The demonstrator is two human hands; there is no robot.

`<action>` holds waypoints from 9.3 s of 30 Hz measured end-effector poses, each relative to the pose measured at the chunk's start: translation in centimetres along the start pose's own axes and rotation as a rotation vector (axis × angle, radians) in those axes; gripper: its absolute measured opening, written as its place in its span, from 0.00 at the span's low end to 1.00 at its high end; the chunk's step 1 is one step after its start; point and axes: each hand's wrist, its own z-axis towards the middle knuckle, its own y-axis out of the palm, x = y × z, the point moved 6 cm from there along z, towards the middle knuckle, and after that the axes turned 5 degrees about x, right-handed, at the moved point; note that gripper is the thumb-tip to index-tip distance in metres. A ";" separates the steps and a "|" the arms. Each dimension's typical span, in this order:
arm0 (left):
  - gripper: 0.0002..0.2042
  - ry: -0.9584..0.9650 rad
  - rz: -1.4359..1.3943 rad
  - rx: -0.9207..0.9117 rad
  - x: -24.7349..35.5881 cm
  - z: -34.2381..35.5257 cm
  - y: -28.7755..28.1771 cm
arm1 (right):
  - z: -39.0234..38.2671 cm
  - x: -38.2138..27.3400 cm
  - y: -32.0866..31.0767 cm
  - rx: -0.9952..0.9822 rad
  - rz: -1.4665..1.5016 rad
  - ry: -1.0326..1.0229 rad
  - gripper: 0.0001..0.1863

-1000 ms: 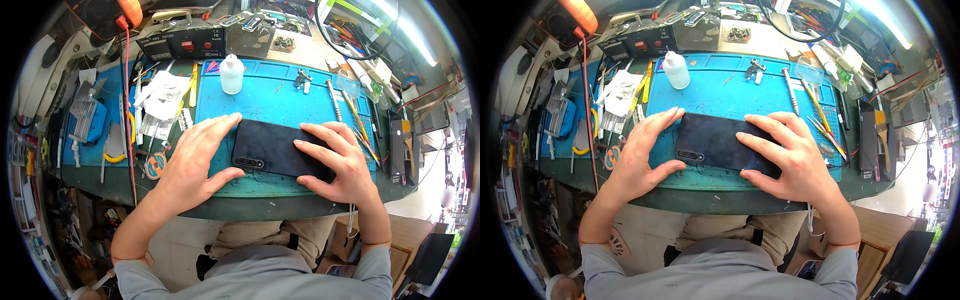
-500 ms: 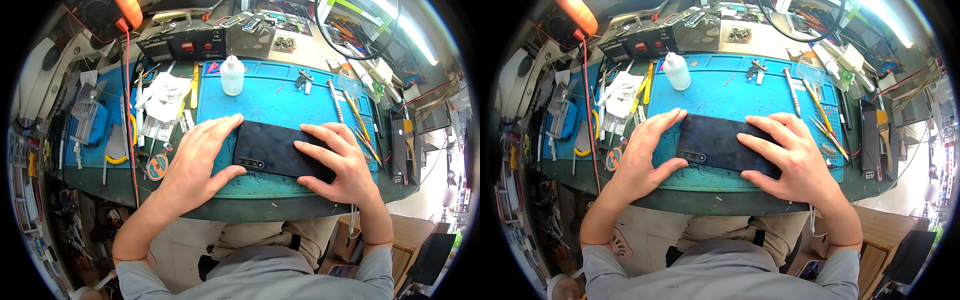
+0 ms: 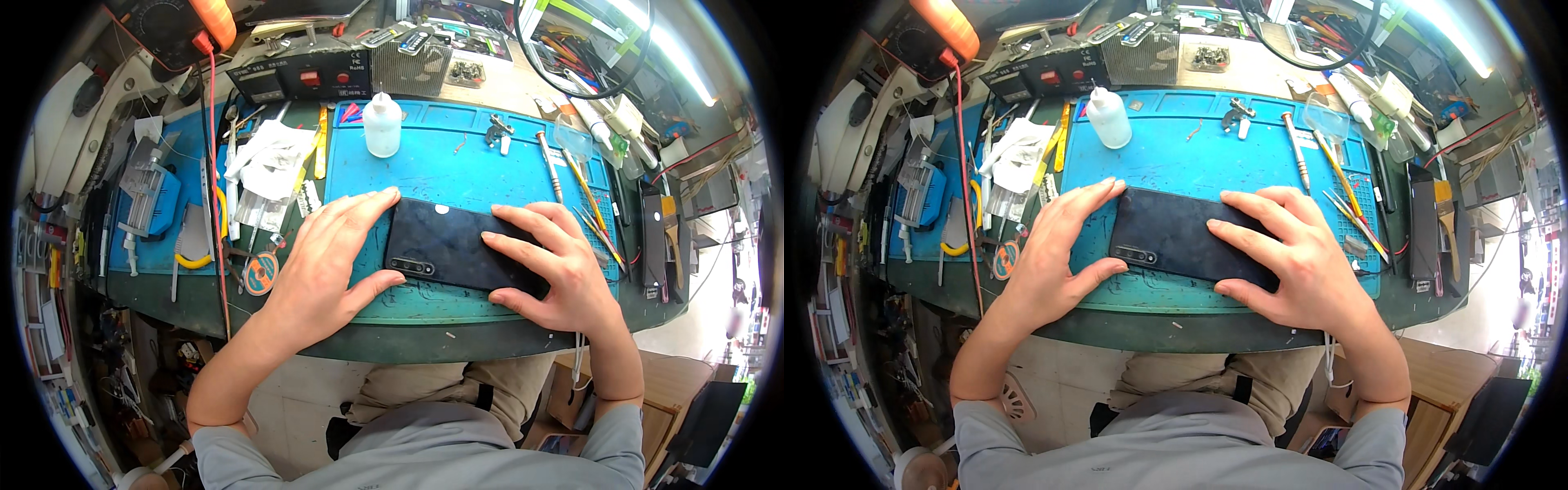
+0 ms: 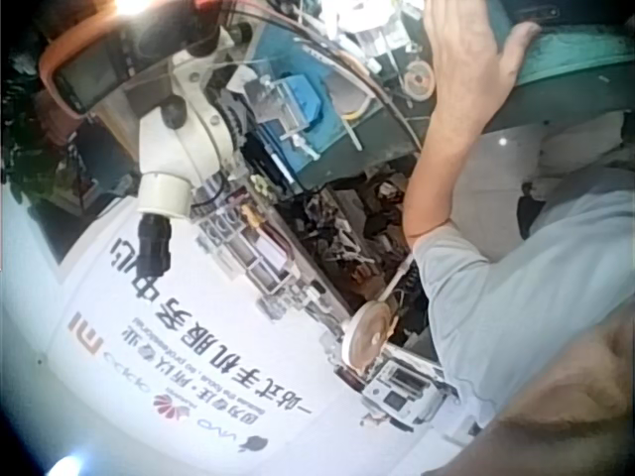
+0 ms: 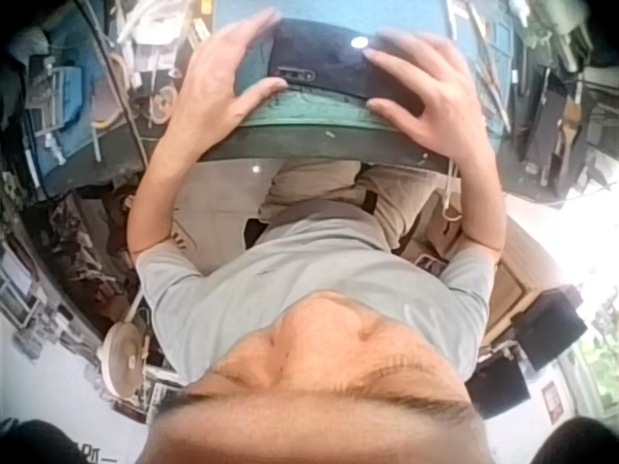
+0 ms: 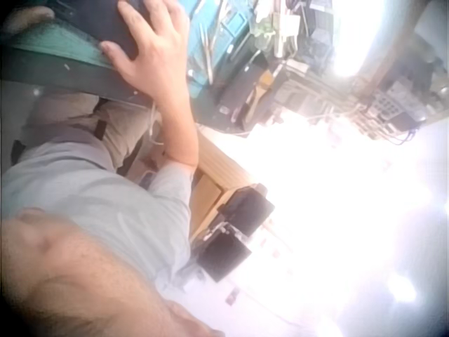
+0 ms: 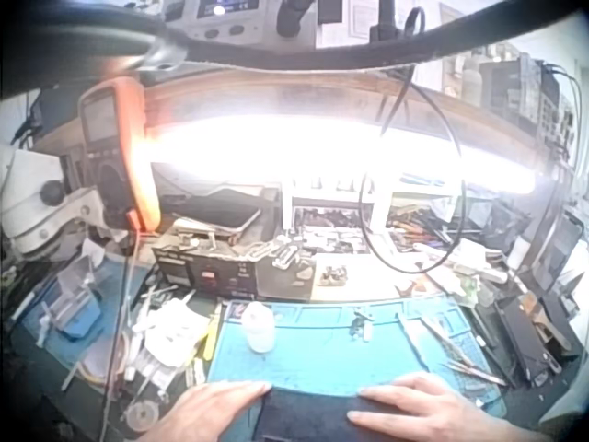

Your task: The person picks up a smartphone and interacts with the screen before placing it on a workbench. They connect a charging cable to the phone, then apply adhesive from a tube along the edges of the phone's internal frame. Finally, they align and press the back cover onto the phone to seal it.

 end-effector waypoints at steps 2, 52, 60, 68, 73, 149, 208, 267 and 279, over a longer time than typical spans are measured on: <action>0.40 -0.014 -0.004 0.003 0.0 0.1 -0.1 | 0.0 0.1 0.0 -0.003 0.000 -0.003 0.30; 0.20 0.185 0.368 -0.010 3.6 0.9 0.9 | -4.6 0.3 -2.8 0.095 -0.176 -0.106 0.19; 0.27 0.259 0.556 0.070 6.2 2.4 2.3 | -7.3 0.0 -1.5 0.146 -0.151 -0.084 0.17; 0.28 0.281 0.655 0.033 6.9 3.2 3.2 | -7.7 0.0 -1.1 0.203 -0.151 -0.132 0.18; 0.28 0.230 0.582 -0.030 7.0 3.6 3.4 | -8.0 0.2 -0.5 0.220 -0.127 -0.152 0.20; 0.18 0.149 0.464 0.122 4.7 -2.3 -0.1 | -3.6 -2.0 0.0 0.183 -0.366 0.023 0.26; 0.15 0.541 0.005 0.363 5.1 -0.9 -2.2 | -4.7 -4.5 -1.5 0.394 -0.383 -0.182 0.18; 0.12 -0.358 -1.124 -0.202 21.7 1.6 16.7 | -59.7 -10.5 -19.3 1.500 -0.551 1.165 0.18; 0.21 -0.280 -0.858 -0.084 19.0 1.7 18.1 | -104.8 -29.4 -27.4 1.112 -1.457 2.625 0.16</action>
